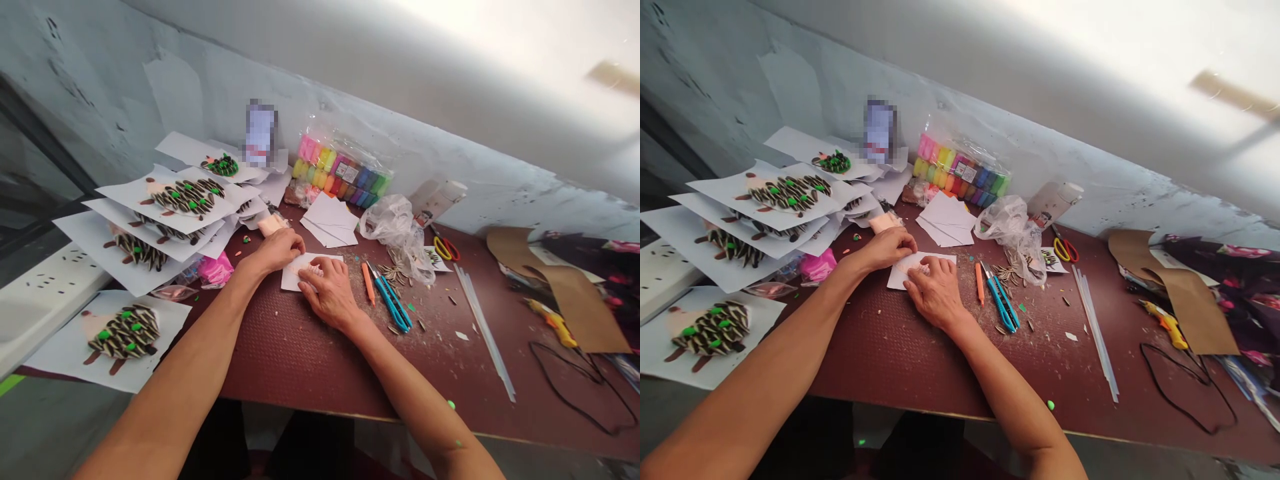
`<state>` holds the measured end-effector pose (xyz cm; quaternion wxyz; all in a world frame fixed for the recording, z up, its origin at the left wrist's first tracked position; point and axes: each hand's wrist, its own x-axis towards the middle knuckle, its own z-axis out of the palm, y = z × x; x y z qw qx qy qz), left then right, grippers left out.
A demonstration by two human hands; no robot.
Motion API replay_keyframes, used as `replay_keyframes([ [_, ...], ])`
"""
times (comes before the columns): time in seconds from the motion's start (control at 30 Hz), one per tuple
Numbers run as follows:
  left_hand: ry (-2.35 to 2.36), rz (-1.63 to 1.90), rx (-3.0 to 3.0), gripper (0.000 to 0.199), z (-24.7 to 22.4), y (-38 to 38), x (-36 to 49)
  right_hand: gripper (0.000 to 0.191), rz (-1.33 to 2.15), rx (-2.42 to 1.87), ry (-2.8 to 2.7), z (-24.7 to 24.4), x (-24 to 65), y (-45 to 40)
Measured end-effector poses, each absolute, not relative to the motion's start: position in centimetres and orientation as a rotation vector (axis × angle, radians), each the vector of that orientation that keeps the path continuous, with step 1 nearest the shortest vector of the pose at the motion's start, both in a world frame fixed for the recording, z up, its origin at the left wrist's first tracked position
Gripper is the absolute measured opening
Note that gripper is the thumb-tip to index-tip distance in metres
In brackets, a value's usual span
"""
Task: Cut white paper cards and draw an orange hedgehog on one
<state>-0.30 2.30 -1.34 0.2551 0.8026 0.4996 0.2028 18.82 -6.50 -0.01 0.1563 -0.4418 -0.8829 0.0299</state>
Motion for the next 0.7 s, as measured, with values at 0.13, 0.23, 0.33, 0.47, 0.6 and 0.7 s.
replay_keyframes([
  [0.13,1.371,0.541,2.187,0.023,-1.08,2.16,-0.28,0.032,0.041,-1.245,-2.537,-0.04,18.82,-6.72],
  [0.23,1.373,0.545,2.185,0.024,-1.01,2.15,-0.23,0.030,0.014,-1.240,-2.543,-0.15,18.89,-6.84],
  [0.33,1.364,0.555,2.175,0.023,-1.12,2.25,-0.16,0.028,-0.007,-1.244,-2.535,-0.20,19.06,-6.92],
  [0.47,1.357,0.552,2.170,0.024,-1.24,2.36,-0.10,0.030,-0.053,-1.323,-2.467,-0.09,19.21,-6.91],
  [0.6,1.362,0.558,2.181,0.024,-1.08,2.28,-0.09,0.033,-0.061,-1.364,-2.497,0.06,19.01,-6.76],
  [0.7,1.366,0.572,2.182,0.022,-0.97,2.20,-0.09,0.032,-0.043,-1.370,-2.542,0.19,18.80,-6.68],
])
